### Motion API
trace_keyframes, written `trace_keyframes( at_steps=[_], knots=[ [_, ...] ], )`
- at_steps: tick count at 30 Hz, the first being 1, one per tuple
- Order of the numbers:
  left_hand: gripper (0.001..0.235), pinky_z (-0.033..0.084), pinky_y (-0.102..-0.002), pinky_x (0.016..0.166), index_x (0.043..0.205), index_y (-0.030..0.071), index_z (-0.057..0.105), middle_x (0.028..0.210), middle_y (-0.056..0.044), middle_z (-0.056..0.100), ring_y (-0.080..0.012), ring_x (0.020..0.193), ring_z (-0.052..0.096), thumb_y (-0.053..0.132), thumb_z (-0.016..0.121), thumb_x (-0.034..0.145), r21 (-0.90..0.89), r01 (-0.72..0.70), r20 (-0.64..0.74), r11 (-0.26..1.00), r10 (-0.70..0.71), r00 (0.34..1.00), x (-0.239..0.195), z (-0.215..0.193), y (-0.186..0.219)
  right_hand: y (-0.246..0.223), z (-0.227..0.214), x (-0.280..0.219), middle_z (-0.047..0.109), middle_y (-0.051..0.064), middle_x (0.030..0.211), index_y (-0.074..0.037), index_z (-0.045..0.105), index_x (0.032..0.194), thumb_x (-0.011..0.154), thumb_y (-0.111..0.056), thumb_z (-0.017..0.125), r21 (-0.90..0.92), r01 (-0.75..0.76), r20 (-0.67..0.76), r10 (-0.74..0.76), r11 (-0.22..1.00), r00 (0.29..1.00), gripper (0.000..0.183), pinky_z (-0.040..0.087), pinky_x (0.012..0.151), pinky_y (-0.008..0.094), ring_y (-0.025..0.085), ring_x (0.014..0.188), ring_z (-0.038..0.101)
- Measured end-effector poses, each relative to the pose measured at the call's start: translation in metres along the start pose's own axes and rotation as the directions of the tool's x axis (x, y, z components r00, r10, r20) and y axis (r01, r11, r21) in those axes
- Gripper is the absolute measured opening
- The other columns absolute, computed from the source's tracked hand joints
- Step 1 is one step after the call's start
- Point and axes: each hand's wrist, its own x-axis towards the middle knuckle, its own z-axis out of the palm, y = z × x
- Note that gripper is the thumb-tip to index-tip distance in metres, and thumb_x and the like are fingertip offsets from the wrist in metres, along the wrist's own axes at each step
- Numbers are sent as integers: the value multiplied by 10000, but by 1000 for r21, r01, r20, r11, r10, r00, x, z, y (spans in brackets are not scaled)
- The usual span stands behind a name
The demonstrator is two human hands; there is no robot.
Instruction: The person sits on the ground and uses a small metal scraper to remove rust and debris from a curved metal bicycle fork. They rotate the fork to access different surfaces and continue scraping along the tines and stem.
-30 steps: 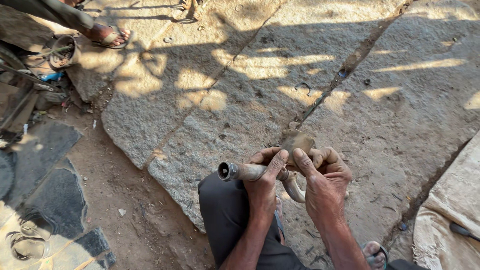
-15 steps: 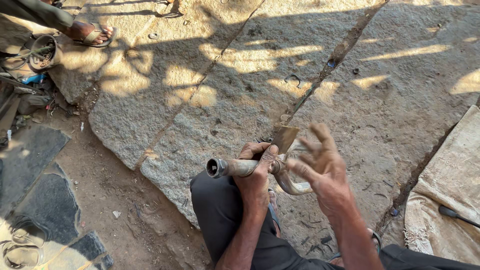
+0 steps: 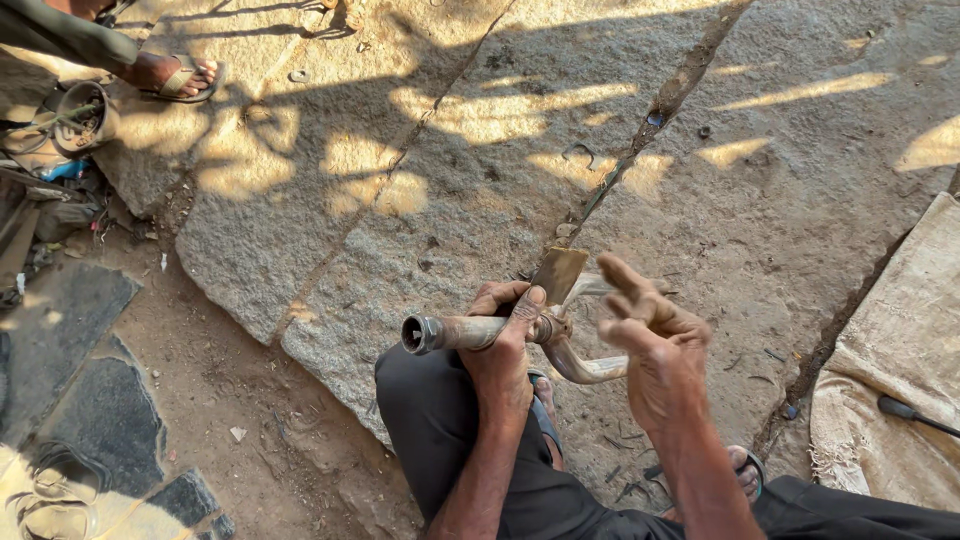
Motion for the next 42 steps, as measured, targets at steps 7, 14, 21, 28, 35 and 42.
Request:
trace_keyframes(
  at_steps=[7, 14, 21, 28, 35, 42],
  knots=[
    [106, 452, -228, 611, 916, -15, 721, 849, -12, 663, -73, 687, 563, 0, 798, 844, -35, 28, -1, 999, -28, 1000, -2, 3, 0, -2, -1, -1, 230, 178, 1749, -29, 512, 1265, 724, 25, 701, -26, -101, 246, 104, 995, 964, 576, 409, 1111, 575, 427, 1547, 347],
    [101, 459, -231, 618, 925, -24, 732, 847, -13, 654, -69, 666, 532, 26, 797, 866, 9, 21, 5, 1000, -21, 1000, -4, 1, 2, 6, -3, -2, 279, 226, 1729, 1, 462, 1374, 677, 14, 675, 4, 46, 143, -46, 999, 989, 729, 343, 1159, 552, 408, 1578, 319],
    [126, 470, -237, 611, 932, -26, 723, 839, -47, 682, -78, 674, 576, 30, 796, 846, -27, 29, -11, 999, -29, 1000, 0, 2, 4, 1, 0, -6, 253, 186, 1660, -170, 307, 1521, 668, -71, 806, -78, 113, 185, -97, 991, 978, 993, 382, 1184, 518, 362, 1486, 400],
    [134, 455, -235, 611, 948, -29, 725, 827, -51, 678, -74, 652, 533, 40, 800, 861, 14, 57, -14, 998, -57, 998, -1, 1, 3, 17, -16, -10, 563, 257, 1595, -120, 546, 575, 674, -22, 726, -130, 202, 129, -185, 971, 974, 227, 429, 1177, 535, 343, 1491, 541],
    [144, 467, -246, 606, 948, -24, 718, 824, -42, 674, -84, 649, 547, 51, 803, 859, -38, 55, 22, 998, -54, 998, 0, 1, 3, 13, -15, -4, 336, 230, 1683, -125, 345, 1336, 716, -114, 799, -181, 193, 277, -139, 964, 951, 769, 347, 1164, 558, 342, 1529, 359],
    [144, 499, -269, 633, 969, 5, 734, 844, -27, 680, -81, 686, 572, 111, 791, 890, 118, 3, 34, 993, -7, 999, -4, 0, 10, -5, 2, 0, 686, 191, 1340, -24, 543, 1450, 763, -288, 846, -96, -6, 184, 23, 995, 983, 796, 562, 1038, 443, 285, 1260, 665]
  ],
)
